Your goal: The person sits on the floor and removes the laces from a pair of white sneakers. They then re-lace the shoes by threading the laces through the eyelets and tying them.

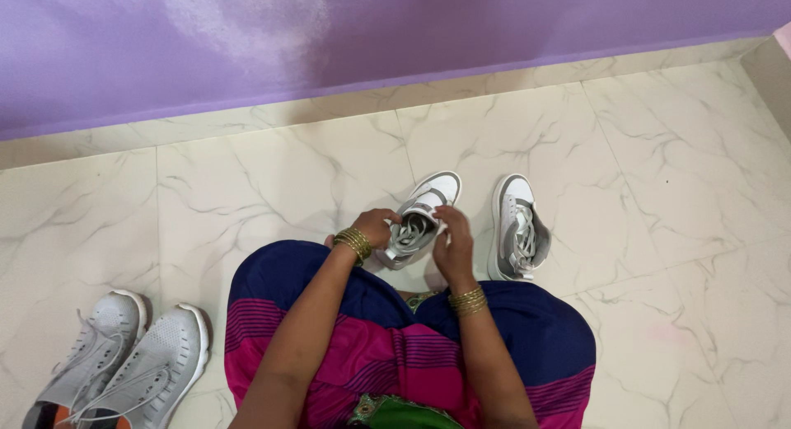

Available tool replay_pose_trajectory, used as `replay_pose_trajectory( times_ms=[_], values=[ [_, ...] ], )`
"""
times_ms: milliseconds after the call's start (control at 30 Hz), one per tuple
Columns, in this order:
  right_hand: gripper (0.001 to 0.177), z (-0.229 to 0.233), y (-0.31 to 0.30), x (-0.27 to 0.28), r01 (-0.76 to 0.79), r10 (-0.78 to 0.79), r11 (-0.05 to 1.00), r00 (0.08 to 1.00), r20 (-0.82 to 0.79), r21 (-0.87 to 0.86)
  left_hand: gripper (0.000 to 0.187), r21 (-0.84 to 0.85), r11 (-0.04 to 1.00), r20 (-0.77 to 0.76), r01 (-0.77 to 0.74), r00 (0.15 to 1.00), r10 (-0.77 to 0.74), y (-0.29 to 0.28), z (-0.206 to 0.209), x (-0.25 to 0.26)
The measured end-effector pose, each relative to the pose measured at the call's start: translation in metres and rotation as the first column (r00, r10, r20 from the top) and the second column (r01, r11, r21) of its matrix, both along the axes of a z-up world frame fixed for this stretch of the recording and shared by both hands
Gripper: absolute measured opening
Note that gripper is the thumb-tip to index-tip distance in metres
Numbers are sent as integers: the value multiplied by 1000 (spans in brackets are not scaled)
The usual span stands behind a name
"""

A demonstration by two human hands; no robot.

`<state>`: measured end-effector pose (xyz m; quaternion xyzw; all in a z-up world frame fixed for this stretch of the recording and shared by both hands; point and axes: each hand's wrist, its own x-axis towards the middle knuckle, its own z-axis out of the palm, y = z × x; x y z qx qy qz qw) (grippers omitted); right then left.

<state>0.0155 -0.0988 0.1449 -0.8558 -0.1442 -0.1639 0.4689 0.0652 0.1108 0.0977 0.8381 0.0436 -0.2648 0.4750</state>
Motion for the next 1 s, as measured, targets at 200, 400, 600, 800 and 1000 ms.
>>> replay_pose_trajectory(
  times_ms=[200,400,600,800,1000],
  values=[
    [54,-12,-2,-5,-20,-13,885,998,-69,-465,37,59,998,77,-12,997,7,1,-3,6],
    [67,-22,3,-3,-90,2,865,984,-176,-494,32,81,996,155,-35,988,23,2,-10,3],
    [28,12,-81,18,2,-21,995,981,-192,-103,23,119,993,167,17,985,-37,2,-17,7],
    [24,25,-171,44,173,-271,928,921,-280,-330,25,138,990,222,13,974,-44,0,-28,9],
    [61,-25,-197,75,-12,-295,685,910,-292,-728,22,99,994,198,52,978,-71,-1,-32,11]
  ],
)
